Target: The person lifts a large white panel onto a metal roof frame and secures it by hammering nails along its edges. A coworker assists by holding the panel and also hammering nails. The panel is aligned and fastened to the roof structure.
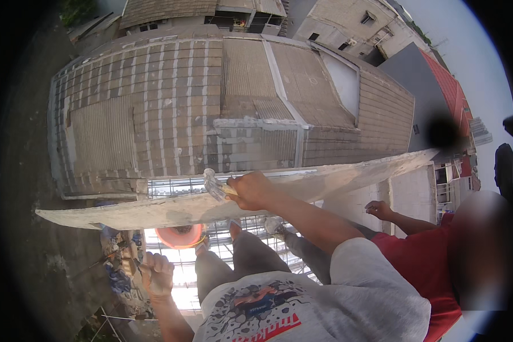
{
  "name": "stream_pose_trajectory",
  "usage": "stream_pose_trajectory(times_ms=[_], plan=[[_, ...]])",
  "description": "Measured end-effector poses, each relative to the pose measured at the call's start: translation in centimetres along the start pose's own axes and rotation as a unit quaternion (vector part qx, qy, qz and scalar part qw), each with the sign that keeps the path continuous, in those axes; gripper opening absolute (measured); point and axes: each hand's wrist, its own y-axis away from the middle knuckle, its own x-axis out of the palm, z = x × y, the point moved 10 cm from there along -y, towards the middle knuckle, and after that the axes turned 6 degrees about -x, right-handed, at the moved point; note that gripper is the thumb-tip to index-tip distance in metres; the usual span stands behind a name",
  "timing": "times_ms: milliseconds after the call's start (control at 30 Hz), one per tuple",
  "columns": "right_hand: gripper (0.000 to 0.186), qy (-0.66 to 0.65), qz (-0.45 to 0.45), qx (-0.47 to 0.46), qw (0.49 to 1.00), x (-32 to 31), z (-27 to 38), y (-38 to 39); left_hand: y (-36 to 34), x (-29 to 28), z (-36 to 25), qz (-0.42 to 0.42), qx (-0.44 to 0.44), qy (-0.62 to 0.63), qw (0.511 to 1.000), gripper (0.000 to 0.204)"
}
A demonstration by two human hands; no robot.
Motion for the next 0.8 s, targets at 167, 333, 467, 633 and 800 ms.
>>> stream_pose_trajectory(times_ms=[167,333,467,633,800], plan=[[0.035,0.001,-0.018,-0.002,1.000,-0.3,0.2,0.0,-0.5,-0.3,1.4,0.036,-0.022,0.001,0.999,0.042],[0.036,-0.008,0.002,0.009,1.000,0.7,-0.8,-0.1,-1.1,-3.5,1.8,-0.053,-0.026,-0.071,0.996,0.041],[0.034,0.026,0.002,0.021,0.999,1.2,-1.7,0.5,-1.8,-3.5,2.8,-0.052,-0.055,-0.050,0.996,0.038],[0.033,0.013,0.011,0.026,1.000,1.1,-1.6,0.4,-2.0,-2.6,3.1,-0.040,-0.054,-0.036,0.997,0.040],[0.030,0.052,-0.006,0.014,0.999,0.1,-1.6,1.0,-2.7,-4.1,3.1,-0.109,-0.061,-0.028,0.992,0.045]])
